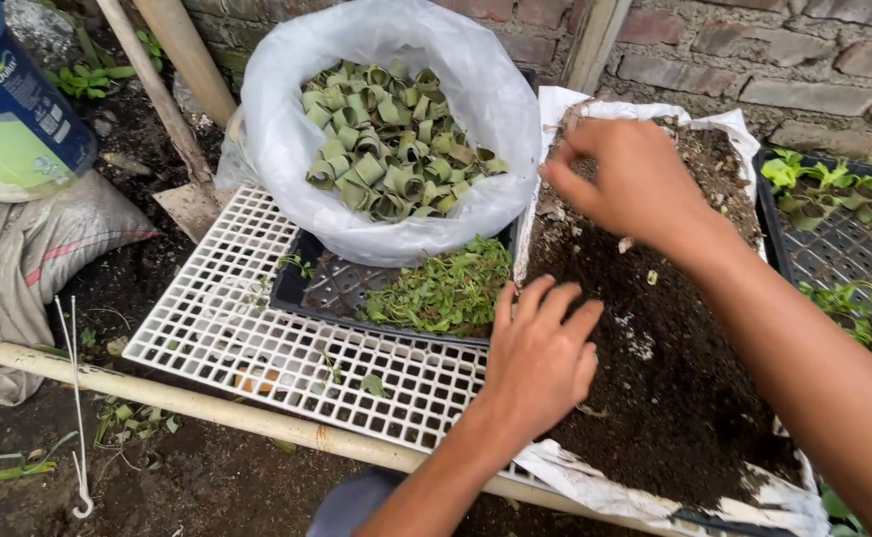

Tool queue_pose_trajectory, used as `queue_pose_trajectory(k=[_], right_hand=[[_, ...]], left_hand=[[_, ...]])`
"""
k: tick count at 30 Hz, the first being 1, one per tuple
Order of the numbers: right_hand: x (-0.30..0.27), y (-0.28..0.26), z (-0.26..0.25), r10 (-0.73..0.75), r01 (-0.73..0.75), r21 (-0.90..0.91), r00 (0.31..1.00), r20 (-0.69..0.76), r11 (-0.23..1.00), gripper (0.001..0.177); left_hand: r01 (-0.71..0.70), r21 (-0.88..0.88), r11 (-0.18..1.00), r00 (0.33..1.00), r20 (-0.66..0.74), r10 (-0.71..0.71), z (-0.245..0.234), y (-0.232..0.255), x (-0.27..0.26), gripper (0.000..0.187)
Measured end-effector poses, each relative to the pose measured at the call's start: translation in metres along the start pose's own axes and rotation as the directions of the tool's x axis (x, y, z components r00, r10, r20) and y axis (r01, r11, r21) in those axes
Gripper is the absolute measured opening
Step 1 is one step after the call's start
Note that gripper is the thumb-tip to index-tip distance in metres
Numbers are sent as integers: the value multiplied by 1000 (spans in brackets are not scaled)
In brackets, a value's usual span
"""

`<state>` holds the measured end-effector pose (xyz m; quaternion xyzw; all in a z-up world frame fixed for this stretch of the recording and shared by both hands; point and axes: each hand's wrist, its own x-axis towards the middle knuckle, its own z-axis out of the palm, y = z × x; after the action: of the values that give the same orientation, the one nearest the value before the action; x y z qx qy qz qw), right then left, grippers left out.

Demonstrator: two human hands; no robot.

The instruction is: Wrapping small seedlings in leaf segments and planting them into a tray filled with soil

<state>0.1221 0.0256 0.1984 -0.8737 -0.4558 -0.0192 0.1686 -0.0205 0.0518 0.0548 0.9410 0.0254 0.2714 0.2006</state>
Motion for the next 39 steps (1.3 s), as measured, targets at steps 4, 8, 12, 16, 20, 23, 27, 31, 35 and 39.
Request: queue_pose_trajectory(k=[4, 8, 12, 16, 20, 23, 27, 31, 35, 39], right_hand=[[102, 12, 45, -370, 368, -47, 908, -198, 929, 42], [155, -20, 70, -354, 341, 139, 932, 76, 930, 30], [156, -61, 70, -320, 300, 132, 755, 572, 945, 64], [148, -75, 93, -235, 330, -128, 850, 472, 935, 54], [146, -59, 77, -225, 241, 4, 901, 372, 971, 24], [144, -23, 65, -181, 142, 152, 939, 292, 978, 26], [99, 8, 39, -273, 207, 374, 953, 133, 904, 40], [4, 35, 27, -381, 342, 444, 925, -2, 828, 25], [-82, 54, 30, -302, 378, 472, 925, -232, 796, 41], [-141, 68, 40, -297, 421, 368, 889, -350, 829, 42]], left_hand=[[-42, -17, 999, 999, -18, 42, -1, 0, 1, 38], [-86, -10, 996, 995, -54, 86, 1, -5, 2, 33], [-114, -41, 993, 984, -144, 107, 7, -5, -1, 22], [-120, -50, 992, 984, -141, 112, 9, -12, 0, 37], [-113, -36, 993, 989, -104, 109, 5, -7, -1, 23], [-99, -44, 994, 995, -29, 98, 7, -8, 0, 22], [97, -63, 993, 995, 14, -96, 1, -13, 6, 32], [207, -353, 913, 904, -288, -316, -16, -24, 9, 35], [19, -789, 614, 927, -215, -306, -33, -13, 5, 43], [-9, -878, 479, 975, -114, -189, -22, 2, -6, 26]])
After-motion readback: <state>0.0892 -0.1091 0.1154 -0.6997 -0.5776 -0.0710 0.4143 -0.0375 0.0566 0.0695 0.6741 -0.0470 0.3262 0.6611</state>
